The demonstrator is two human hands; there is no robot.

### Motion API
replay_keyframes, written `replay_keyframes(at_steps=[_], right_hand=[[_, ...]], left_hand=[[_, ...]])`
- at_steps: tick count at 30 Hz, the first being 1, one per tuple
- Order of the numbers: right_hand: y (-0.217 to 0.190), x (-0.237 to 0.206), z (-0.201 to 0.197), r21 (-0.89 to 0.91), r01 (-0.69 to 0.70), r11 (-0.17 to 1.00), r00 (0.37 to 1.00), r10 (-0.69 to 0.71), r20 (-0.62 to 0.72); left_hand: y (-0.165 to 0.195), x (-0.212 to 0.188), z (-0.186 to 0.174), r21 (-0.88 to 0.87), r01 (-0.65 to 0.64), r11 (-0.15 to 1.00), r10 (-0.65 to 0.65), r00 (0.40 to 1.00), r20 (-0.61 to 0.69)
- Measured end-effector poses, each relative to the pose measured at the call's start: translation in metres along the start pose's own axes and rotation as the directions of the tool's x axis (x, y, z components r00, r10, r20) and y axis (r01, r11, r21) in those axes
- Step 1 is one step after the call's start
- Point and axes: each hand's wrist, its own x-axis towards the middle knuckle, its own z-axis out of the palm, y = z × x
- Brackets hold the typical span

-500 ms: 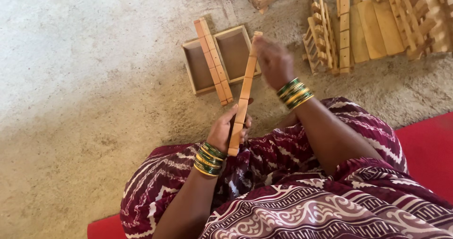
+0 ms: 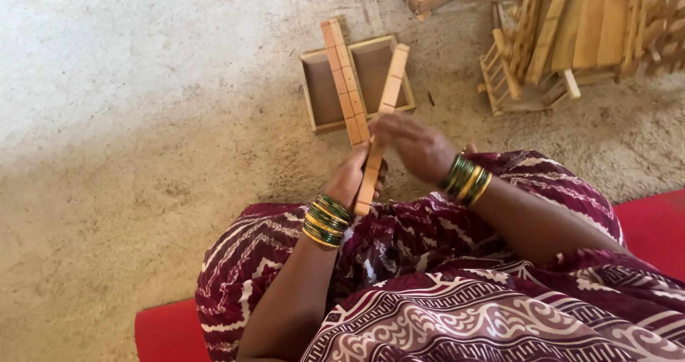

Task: The person sits on the floor and fits small wooden dowel pieces into the slots of a long wooden slat, pressing each one in by hand, then sets the slat aside with others. They then pick up a small wooden box and run a hand around its inside.

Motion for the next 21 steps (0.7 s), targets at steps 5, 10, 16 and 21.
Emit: replay_keyframes(at_steps=[5,10,16,21], right_hand=[[0.067,0.018,-0.013,-0.338,-0.148,0.929,0.989,0.138,-0.053],[0.083,-0.002,-0.02,-0.37,-0.128,0.92,0.961,0.023,-0.276],[0.041,-0.023,0.02,-0.242,0.08,0.967,0.987,-0.112,-0.12],[0.053,0.0,0.009,0.078,0.045,0.996,0.978,-0.028,-0.205]], left_hand=[[0.009,-0.006,0.014,0.056,-0.032,0.998,0.03,0.999,0.036],[-0.002,0.003,0.016,0.073,-0.061,0.995,0.052,0.992,0.117],[-0.009,0.019,0.01,0.157,-0.229,0.961,0.206,0.967,0.152],[0.016,0.003,0.017,0.134,-0.125,0.983,0.112,0.989,0.097]])
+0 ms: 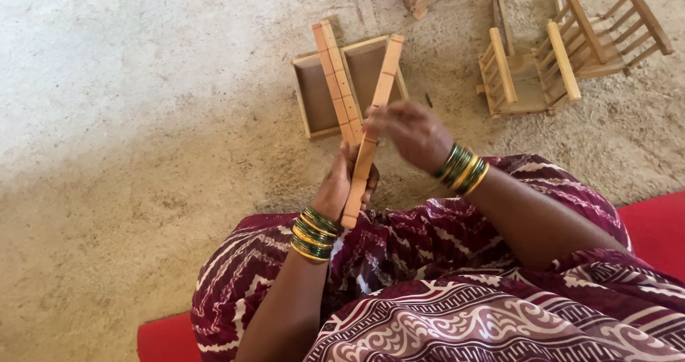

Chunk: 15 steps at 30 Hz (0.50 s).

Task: The person sits on the floor and fits small wooden dowel pieces into the slots of a long wooden slat, pressing each one in by hand, then sets the slat aside with others. They then pick up a small wooden box and run a hand around its inside.

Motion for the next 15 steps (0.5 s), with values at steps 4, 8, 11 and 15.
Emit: replay_keyframes(at_steps=[4,8,11,15], right_hand=[[0.053,-0.003,-0.026,-0.282,-0.092,0.955,0.996,0.085,-0.038],[0.096,-0.008,-0.053,-0.255,-0.254,0.933,0.96,0.212,-0.183],[0.097,-0.008,-0.06,-0.219,-0.341,0.914,0.914,0.269,-0.303],[0.067,-0.007,-0.047,-0.209,-0.3,0.931,0.946,0.263,-0.191]], left_hand=[[-0.008,0.007,0.015,0.067,0.044,0.997,-0.044,0.999,0.004],[-0.011,0.011,0.023,-0.033,0.042,0.999,-0.04,0.997,0.059],[-0.015,0.014,0.028,0.006,0.01,1.0,-0.011,0.997,0.081],[-0.024,0.026,0.032,-0.041,0.034,0.999,-0.033,0.999,0.035]])
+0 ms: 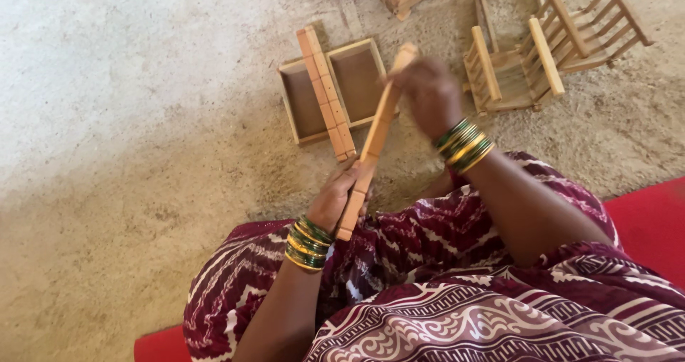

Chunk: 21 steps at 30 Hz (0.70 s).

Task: The person sits on the floor and fits small wooden dowel pieces into the slots of a long wooden slat, pressing each one in by hand, then sets the slat aside with others. They then pick up a small wooden box and run a hand around its inside.

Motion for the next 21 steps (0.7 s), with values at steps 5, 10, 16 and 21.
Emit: replay_keyframes(at_steps=[5,10,16,21], right_hand=[[-0.018,-0.013,-0.004,0.187,0.088,0.978,0.984,-0.115,0.139],[0.003,0.011,-0.009,0.051,-0.108,0.993,0.986,0.1,0.132],[-0.048,0.013,0.006,0.257,-0.259,0.931,0.948,0.194,0.253],[-0.072,0.009,0.019,0.31,-0.047,0.95,0.973,-0.027,0.23]], left_hand=[[-0.006,0.01,0.009,-0.019,0.006,1.0,-0.007,0.996,-0.092],[-0.004,0.001,-0.009,0.046,-0.019,0.999,0.017,0.999,0.035],[0.013,-0.005,-0.018,0.076,-0.046,0.996,0.049,0.998,-0.035],[0.038,-0.016,-0.016,-0.097,-0.057,0.994,0.044,0.989,-0.138]])
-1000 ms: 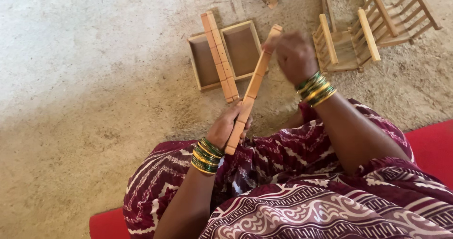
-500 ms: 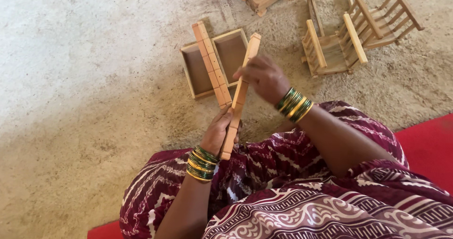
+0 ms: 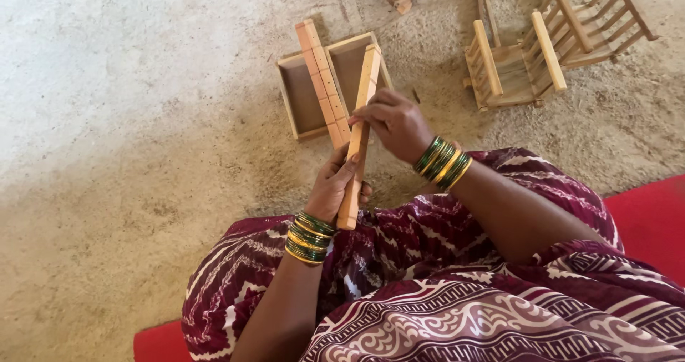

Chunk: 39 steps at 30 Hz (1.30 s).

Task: The person sits on the floor and fits small wooden dowel pieces into the slots of a long wooden slat, pressing each one in by hand, then sets the slat aside with others. They then pick up a small wooden box and run a hand around its inside.

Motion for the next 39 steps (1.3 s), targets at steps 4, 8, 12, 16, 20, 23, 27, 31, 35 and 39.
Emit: replay_keyframes(at_steps=[4,8,12,16,20,23,27,31,35,39], right_hand=[[0.039,0.01,-0.021,-0.094,-0.077,0.993,0.994,0.069,-0.085],[0.079,0.012,-0.052,-0.151,-0.273,0.95,0.936,0.226,-0.27],[0.086,0.009,-0.05,-0.135,-0.295,0.946,0.921,0.244,-0.303],[0.069,0.004,-0.02,-0.053,-0.131,0.99,0.983,0.123,-0.139],[0.07,0.007,-0.021,-0.041,-0.127,0.991,0.991,0.124,-0.053],[0.077,0.011,-0.04,-0.052,-0.255,0.966,0.956,0.243,-0.161],[0.071,0.014,-0.044,-0.033,-0.371,0.928,0.914,0.359,-0.191],[0.044,0.007,-0.017,0.043,-0.316,0.948,0.949,0.315,0.035],[0.033,0.003,-0.009,-0.041,-0.013,0.999,0.998,0.015,0.065],[0.048,0.015,-0.027,-0.131,-0.109,0.985,0.992,0.116,0.047]], left_hand=[[-0.001,0.001,0.01,0.183,-0.08,0.98,0.083,0.997,-0.007],[-0.011,0.004,0.012,0.21,-0.113,0.971,0.09,0.989,0.118],[-0.018,0.008,0.009,0.222,-0.148,0.964,0.121,0.984,0.128],[-0.022,0.007,0.001,0.242,-0.17,0.955,0.17,0.985,0.023],[-0.027,0.012,0.0,0.261,-0.193,0.946,0.189,0.981,0.042],[-0.03,0.013,0.004,0.284,-0.181,0.942,0.161,0.983,0.094],[-0.029,0.009,0.008,0.335,-0.157,0.929,0.136,0.987,0.085],[-0.022,0.005,0.007,0.174,-0.059,0.983,0.053,0.998,0.042],[-0.018,0.008,0.007,0.138,-0.103,0.985,0.1,0.994,0.035],[-0.022,0.006,0.009,0.087,-0.073,0.994,0.068,0.996,0.06]])
